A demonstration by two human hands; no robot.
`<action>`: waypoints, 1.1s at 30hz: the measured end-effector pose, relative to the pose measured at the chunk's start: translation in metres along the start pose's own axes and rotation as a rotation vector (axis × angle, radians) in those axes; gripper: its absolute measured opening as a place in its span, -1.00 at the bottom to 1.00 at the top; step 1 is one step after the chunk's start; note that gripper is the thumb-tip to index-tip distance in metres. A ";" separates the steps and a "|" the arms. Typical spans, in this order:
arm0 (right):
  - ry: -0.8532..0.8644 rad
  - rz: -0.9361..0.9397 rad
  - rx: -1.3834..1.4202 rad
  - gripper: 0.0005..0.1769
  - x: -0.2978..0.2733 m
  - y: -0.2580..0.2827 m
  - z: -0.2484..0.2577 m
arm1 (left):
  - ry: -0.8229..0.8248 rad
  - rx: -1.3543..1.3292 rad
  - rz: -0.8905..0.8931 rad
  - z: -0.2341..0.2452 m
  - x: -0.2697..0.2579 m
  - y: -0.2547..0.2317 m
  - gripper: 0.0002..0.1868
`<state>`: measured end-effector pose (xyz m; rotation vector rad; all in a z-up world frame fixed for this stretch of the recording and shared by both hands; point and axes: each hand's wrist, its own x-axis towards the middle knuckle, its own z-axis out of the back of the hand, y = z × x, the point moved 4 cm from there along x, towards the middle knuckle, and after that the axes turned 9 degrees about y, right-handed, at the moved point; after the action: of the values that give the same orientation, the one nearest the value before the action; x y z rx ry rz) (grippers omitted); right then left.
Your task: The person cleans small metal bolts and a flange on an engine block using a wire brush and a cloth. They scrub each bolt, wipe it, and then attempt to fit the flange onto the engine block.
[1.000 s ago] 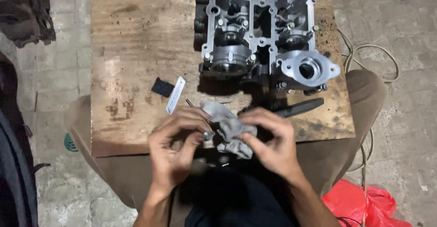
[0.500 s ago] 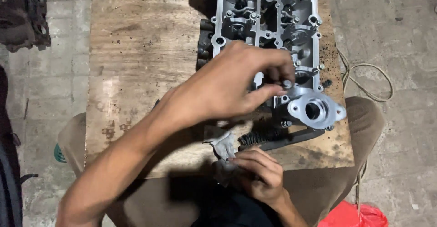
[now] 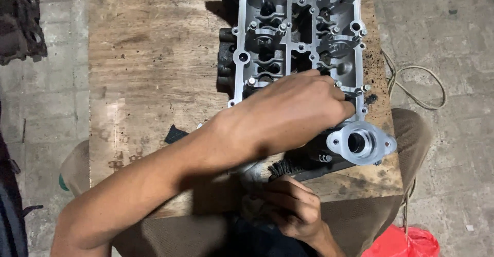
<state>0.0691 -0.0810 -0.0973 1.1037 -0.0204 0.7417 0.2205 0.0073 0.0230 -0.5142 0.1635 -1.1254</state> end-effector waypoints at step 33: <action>-0.196 -0.327 0.417 -0.66 -0.034 -0.014 0.017 | -0.198 0.223 0.514 -0.052 -0.207 -0.017 -0.65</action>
<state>0.0569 -0.1164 -0.1127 1.5308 0.1515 0.3467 0.0969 0.1701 -0.0412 -0.3527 -0.0058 -0.5778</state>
